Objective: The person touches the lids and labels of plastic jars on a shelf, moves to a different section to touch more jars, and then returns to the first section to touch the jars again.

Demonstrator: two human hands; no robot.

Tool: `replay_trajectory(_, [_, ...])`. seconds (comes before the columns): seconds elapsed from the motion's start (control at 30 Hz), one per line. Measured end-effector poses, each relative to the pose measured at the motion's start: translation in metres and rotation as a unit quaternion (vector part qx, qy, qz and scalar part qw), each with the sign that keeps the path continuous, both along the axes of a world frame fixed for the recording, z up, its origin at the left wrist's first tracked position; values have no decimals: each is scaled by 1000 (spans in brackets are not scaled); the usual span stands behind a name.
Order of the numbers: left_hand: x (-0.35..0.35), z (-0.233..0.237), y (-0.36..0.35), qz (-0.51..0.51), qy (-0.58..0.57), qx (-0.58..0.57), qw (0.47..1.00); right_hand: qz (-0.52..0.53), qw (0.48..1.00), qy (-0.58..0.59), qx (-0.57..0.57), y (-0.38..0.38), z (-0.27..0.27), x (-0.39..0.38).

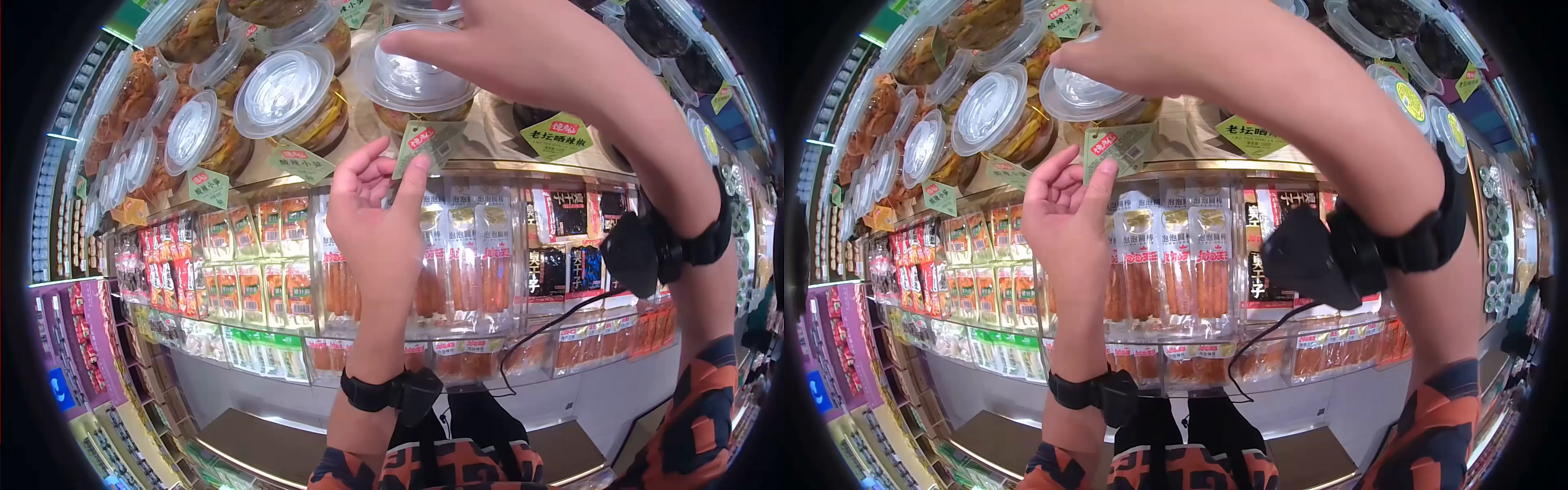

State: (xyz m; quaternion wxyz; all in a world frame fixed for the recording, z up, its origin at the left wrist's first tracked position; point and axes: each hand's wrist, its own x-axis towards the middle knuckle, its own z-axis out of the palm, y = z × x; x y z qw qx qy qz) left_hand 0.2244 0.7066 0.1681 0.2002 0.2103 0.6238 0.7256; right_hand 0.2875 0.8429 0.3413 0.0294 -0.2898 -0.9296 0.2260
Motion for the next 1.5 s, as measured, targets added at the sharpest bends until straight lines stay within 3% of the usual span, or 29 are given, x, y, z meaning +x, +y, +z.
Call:
replay_trajectory(0.03, [-1,2,-2,2,-2,3,1000,5,997,76,-19,-1,-2,10])
replay_trajectory(0.07, [0,3,-5,21,14,36,999,9,997,75,-14,-4,-17,17])
replay_trajectory(0.13, [-2,5,-8,44,26,70,996,-39,960,270,57,-17,-75,30])
replay_trajectory(0.17, [-3,6,-9,62,83,75,992,-50,951,304,29,-28,-91,35])
replay_trajectory(0.23, [-6,5,-13,81,136,80,984,-77,928,352,-91,-42,-123,39])
replay_trajectory(0.3, [-8,4,-21,47,395,3,917,-119,873,398,-256,-56,-147,36])
replay_trajectory(0.33, [-8,2,-19,29,439,24,898,-147,846,381,-344,-62,-149,35])
replay_trajectory(0.37, [-4,0,-18,27,439,24,898,-149,845,381,-344,-64,-150,34])
replay_trajectory(0.43, [5,-2,-15,-19,458,-8,889,-166,779,420,-435,-67,-152,32])
replay_trajectory(0.5, [9,-7,-16,-47,440,-6,897,-179,765,418,-456,-64,-154,36])
replay_trajectory(0.57, [13,-12,-17,-35,343,14,939,-171,795,411,-411,-59,-161,37])
replay_trajectory(0.63, [8,-14,-17,-16,341,10,940,-187,802,420,-381,-54,-166,38])
replay_trajectory(0.7, [3,-8,-16,20,227,-15,974,-187,821,402,-358,-49,-165,37])
replay_trajectory(0.83, [-8,-3,-6,-4,146,-59,988,-192,833,399,-332,-49,-165,34])
replay_trajectory(0.97, [-12,-10,-3,-16,85,-29,996,-218,845,410,-265,-55,-152,34])
replay_trajectory(1.03, [-11,-9,-2,-10,86,-21,996,-119,888,442,48,-53,-142,36])
replay_trajectory(1.1, [-10,-12,-2,-20,72,-42,996,-12,856,479,196,-38,-120,27])
replay_trajectory(1.17, [-7,-13,-2,-33,58,-63,996,84,860,404,301,-12,-103,14])
replay_trajectory(1.2, [-6,-11,-2,-39,63,-92,993,83,860,404,301,-5,-96,9])
replay_trajectory(1.27, [-3,-9,-1,-46,69,-119,989,63,931,266,242,1,-86,1])
replay_trajectory(1.3, [-2,-8,-1,-53,59,-125,989,63,931,266,243,1,-85,1])
replay_trajectory(1.37, [-3,-10,1,-57,50,-128,989,13,974,224,36,-1,-86,-1])
replay_trajectory(1.5, [-5,-14,1,-60,92,-136,985,42,955,284,80,3,-99,-5])
